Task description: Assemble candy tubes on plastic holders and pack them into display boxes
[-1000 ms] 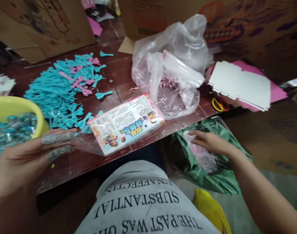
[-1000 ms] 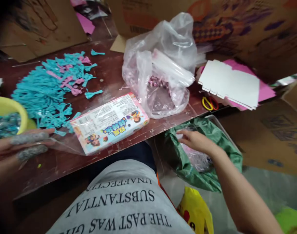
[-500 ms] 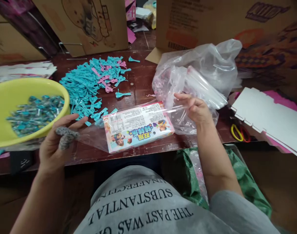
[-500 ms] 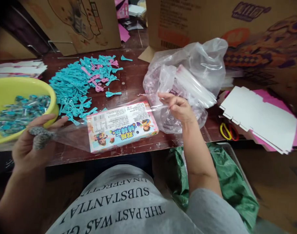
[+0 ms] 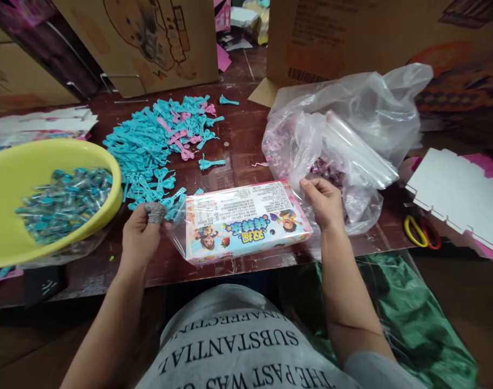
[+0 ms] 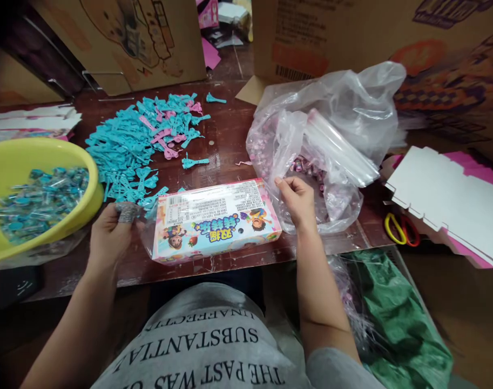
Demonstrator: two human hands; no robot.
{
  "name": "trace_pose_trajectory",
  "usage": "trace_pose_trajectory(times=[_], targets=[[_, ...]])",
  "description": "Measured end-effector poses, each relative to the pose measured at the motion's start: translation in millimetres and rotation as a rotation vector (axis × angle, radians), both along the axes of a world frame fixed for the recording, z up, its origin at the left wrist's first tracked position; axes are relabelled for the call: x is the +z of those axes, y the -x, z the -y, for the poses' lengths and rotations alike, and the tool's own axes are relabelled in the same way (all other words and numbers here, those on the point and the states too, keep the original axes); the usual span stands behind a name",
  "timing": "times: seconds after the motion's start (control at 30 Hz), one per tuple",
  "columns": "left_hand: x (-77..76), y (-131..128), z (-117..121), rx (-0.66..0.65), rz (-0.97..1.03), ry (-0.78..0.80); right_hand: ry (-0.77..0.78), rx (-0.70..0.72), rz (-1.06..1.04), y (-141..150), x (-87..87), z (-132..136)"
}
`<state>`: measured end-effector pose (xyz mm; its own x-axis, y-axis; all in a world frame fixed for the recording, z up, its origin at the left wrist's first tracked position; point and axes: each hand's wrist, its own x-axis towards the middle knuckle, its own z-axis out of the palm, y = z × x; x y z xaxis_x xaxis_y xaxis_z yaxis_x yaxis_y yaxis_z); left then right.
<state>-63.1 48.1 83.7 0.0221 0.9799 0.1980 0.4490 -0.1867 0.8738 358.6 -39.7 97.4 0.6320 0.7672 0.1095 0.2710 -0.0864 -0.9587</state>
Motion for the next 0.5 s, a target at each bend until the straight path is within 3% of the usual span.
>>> trace_pose_trajectory(times=[0.1,0.23,0.37,0.5], targets=[[-21.9,-5.4,0.4,-0.033,0.087,0.110,0.110,0.027,-0.116,7.6,-18.8,8.8],[-41.8,-21.8,8.0,-0.080,0.006,0.036,0.172,0.096,-0.140,18.2,-36.5,18.1],[-53.1,-38.9,16.2,-0.112,0.059,0.115,0.210,0.187,-0.113,22.5,-42.6,18.2],[-60.2,-43.7,27.0,-0.049,0.161,0.195,0.263,0.346,0.000,20.8,-40.9,13.8]])
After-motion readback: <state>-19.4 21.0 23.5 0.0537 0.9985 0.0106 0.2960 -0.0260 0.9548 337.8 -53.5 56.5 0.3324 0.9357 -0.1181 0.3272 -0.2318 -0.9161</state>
